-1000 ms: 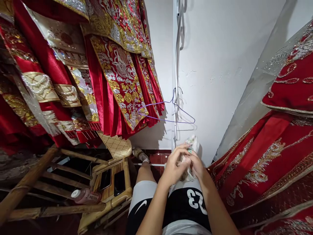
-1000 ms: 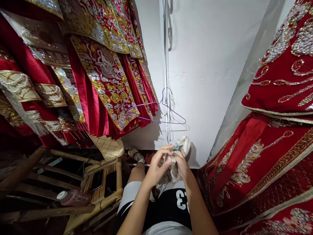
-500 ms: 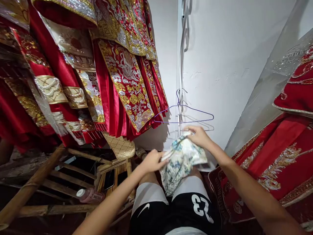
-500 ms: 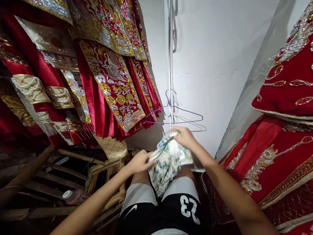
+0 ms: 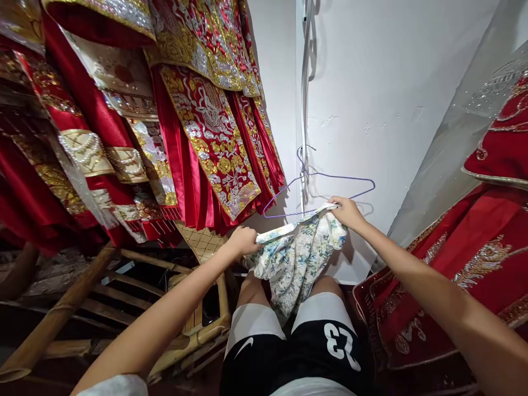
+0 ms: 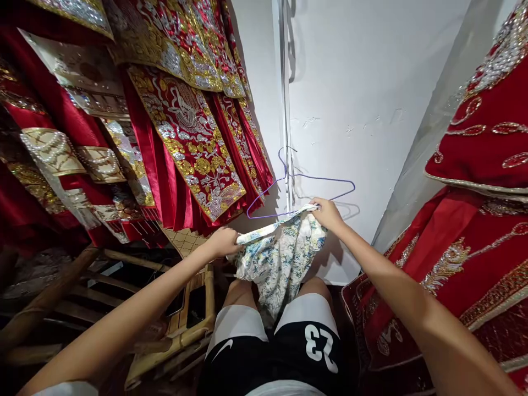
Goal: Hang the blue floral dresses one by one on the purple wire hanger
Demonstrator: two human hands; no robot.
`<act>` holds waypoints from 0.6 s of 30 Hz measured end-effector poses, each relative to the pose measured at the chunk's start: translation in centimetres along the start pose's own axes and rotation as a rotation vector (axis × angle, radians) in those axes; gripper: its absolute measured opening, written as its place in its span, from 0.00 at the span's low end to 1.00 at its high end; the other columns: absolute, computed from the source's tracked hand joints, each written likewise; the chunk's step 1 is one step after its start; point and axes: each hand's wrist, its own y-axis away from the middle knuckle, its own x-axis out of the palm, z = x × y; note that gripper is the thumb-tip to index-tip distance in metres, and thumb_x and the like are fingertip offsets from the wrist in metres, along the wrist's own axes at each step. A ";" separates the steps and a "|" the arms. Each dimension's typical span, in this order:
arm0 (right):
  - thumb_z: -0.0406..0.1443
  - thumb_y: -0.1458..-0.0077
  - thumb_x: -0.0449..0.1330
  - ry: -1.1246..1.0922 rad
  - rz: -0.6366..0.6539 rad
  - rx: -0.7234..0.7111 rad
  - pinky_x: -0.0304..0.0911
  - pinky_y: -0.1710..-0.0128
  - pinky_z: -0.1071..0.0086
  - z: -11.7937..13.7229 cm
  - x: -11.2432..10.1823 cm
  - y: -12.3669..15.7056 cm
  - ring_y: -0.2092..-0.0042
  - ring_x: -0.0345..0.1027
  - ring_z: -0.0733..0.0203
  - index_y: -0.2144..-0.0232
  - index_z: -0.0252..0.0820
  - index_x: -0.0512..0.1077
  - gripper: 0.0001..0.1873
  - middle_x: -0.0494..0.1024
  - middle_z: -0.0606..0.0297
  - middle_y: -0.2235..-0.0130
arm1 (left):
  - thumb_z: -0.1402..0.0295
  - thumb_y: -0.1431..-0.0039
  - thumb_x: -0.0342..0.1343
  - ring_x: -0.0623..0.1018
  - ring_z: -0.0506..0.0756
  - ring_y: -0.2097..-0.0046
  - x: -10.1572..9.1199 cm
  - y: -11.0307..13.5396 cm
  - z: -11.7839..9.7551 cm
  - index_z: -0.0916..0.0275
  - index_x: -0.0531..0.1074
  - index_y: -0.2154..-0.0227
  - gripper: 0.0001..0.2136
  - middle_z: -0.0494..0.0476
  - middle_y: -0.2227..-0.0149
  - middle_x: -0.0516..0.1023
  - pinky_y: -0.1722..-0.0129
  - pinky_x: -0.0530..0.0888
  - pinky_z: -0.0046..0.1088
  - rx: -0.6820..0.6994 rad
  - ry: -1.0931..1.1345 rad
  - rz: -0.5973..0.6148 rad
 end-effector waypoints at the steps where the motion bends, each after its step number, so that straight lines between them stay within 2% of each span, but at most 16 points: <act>1: 0.37 0.56 0.60 -0.022 -0.004 0.011 0.60 0.67 0.67 0.0 -0.7 0.1 0.69 0.68 0.56 0.73 0.42 0.77 0.07 0.77 0.65 0.74 | 0.66 0.48 0.59 0.81 0.69 0.56 -0.3 -0.4 -0.1 0.62 0.77 0.75 0.06 0.68 0.65 0.82 0.48 0.70 0.48 0.006 0.029 -0.042; 3: 0.41 0.58 0.62 -0.080 0.010 0.051 0.58 0.71 0.68 0.1 -1.7 0.2 0.73 0.65 0.59 0.76 0.42 0.74 0.08 0.74 0.67 0.78 | 0.72 0.48 0.55 0.79 0.66 0.52 -1.2 -1.6 -0.2 0.62 0.77 0.68 0.07 0.67 0.58 0.81 0.46 0.70 0.45 0.023 0.104 -0.128; 6: 0.46 0.59 0.63 -0.184 0.079 0.135 0.57 0.75 0.69 0.8 -2.2 0.2 0.76 0.63 0.61 0.78 0.41 0.72 0.14 0.71 0.67 0.80 | 0.76 0.45 0.47 0.77 0.60 0.52 -2.9 -4.1 -0.7 0.63 0.74 0.62 0.12 0.64 0.55 0.79 0.48 0.72 0.39 0.034 0.224 -0.239; 8: 0.46 0.60 0.63 -0.239 0.125 0.176 0.59 0.75 0.69 1.5 -1.9 0.3 0.76 0.65 0.61 0.77 0.41 0.73 0.14 0.73 0.67 0.78 | 0.76 0.44 0.44 0.77 0.58 0.56 -3.9 -5.9 -1.0 0.63 0.72 0.62 0.13 0.61 0.58 0.79 0.53 0.74 0.37 0.012 0.427 -0.353; 10: 0.45 0.61 0.64 -0.269 0.160 0.192 0.61 0.73 0.69 2.3 -1.7 0.5 0.74 0.67 0.60 0.75 0.41 0.74 0.14 0.75 0.65 0.76 | 0.74 0.45 0.46 0.76 0.56 0.63 -4.8 -7.4 -1.3 0.62 0.71 0.66 0.09 0.57 0.66 0.77 0.60 0.73 0.33 -0.030 0.775 -0.445; 12: 0.44 0.62 0.65 -0.274 0.185 0.184 0.63 0.71 0.68 2.7 -1.9 0.7 0.71 0.70 0.58 0.72 0.40 0.77 0.15 0.77 0.64 0.74 | 0.70 0.47 0.51 0.73 0.54 0.70 -5.6 -8.1 -1.4 0.62 0.72 0.69 0.06 0.53 0.72 0.74 0.66 0.72 0.30 -0.059 1.074 -0.440; 13: 0.43 0.62 0.65 -0.248 0.159 0.154 0.64 0.69 0.67 2.7 -2.2 0.9 0.70 0.71 0.57 0.68 0.39 0.78 0.17 0.78 0.63 0.72 | 0.68 0.48 0.53 0.72 0.53 0.71 -6.0 -8.2 -1.3 0.62 0.73 0.70 0.06 0.52 0.73 0.74 0.68 0.71 0.29 -0.057 1.159 -0.401; 15: 0.40 0.60 0.65 -0.143 -0.005 0.049 0.66 0.65 0.65 2.3 -3.4 0.9 0.68 0.71 0.56 0.52 0.39 0.77 0.29 0.79 0.64 0.71 | 0.66 0.51 0.57 0.73 0.53 0.70 -6.7 -7.9 -1.1 0.63 0.76 0.68 0.08 0.53 0.72 0.76 0.69 0.71 0.27 -0.045 1.260 -0.315; 17: 0.37 0.58 0.64 -0.017 -0.218 -0.035 0.66 0.63 0.64 1.3 -4.8 0.4 0.69 0.70 0.56 0.37 0.38 0.66 0.43 0.78 0.66 0.71 | 0.67 0.55 0.61 0.75 0.53 0.69 -7.2 -7.3 -1.0 0.63 0.78 0.66 0.11 0.53 0.70 0.79 0.70 0.70 0.26 -0.050 1.354 -0.255; 18: 0.37 0.58 0.64 0.034 -0.284 -0.037 0.66 0.63 0.64 0.8 -5.5 0.0 0.70 0.69 0.56 0.33 0.36 0.61 0.48 0.78 0.66 0.72 | 0.67 0.56 0.61 0.75 0.52 0.70 -7.3 -7.1 -0.9 0.64 0.78 0.67 0.11 0.53 0.71 0.79 0.71 0.70 0.25 -0.060 1.406 -0.238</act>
